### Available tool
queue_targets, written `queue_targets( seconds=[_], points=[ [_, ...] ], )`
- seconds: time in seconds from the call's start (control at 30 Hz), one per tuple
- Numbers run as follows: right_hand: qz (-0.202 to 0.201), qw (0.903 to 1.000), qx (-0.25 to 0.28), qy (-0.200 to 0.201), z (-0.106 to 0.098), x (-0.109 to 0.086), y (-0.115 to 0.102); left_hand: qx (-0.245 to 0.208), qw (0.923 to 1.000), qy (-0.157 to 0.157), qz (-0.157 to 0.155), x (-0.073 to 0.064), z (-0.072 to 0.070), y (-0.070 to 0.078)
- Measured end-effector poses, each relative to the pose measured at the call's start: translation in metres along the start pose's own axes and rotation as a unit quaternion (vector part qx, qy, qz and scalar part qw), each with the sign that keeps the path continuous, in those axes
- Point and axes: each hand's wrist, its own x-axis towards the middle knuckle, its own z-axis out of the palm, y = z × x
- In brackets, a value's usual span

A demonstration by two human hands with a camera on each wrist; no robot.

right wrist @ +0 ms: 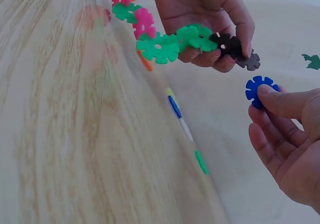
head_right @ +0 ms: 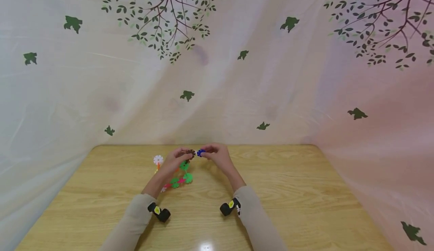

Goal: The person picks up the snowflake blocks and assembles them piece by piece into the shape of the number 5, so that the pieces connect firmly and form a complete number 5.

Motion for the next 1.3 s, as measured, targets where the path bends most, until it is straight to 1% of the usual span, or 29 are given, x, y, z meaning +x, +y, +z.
queue_targets(
  seconds=[0.1,0.3,0.73,0.9,1.13,1.3],
  points=[
    [-0.009,0.9999,-0.003,0.010,0.000,0.000,-0.003,-0.005,1.0000,0.000,0.003,0.000,0.001,0.000],
    [-0.021,0.9997,-0.002,0.009,0.001,-0.001,-0.006,-0.011,0.9999,0.002,0.003,0.000,0.001,0.001],
    [-0.024,0.9995,-0.010,0.019,0.006,-0.002,-0.008,-0.021,0.9997,0.013,0.005,0.000,0.001,0.001],
    [-0.026,0.9995,-0.009,0.013,0.007,-0.002,-0.010,-0.024,0.9997,0.004,0.006,0.001,0.001,0.001],
    [-0.026,0.9996,-0.004,-0.008,0.004,-0.004,-0.013,-0.028,0.9992,-0.027,0.014,0.001,0.000,0.001],
    [-0.030,0.9994,-0.007,-0.013,0.003,-0.004,-0.012,-0.028,0.9988,-0.037,0.012,0.000,-0.002,0.001]
  ],
)
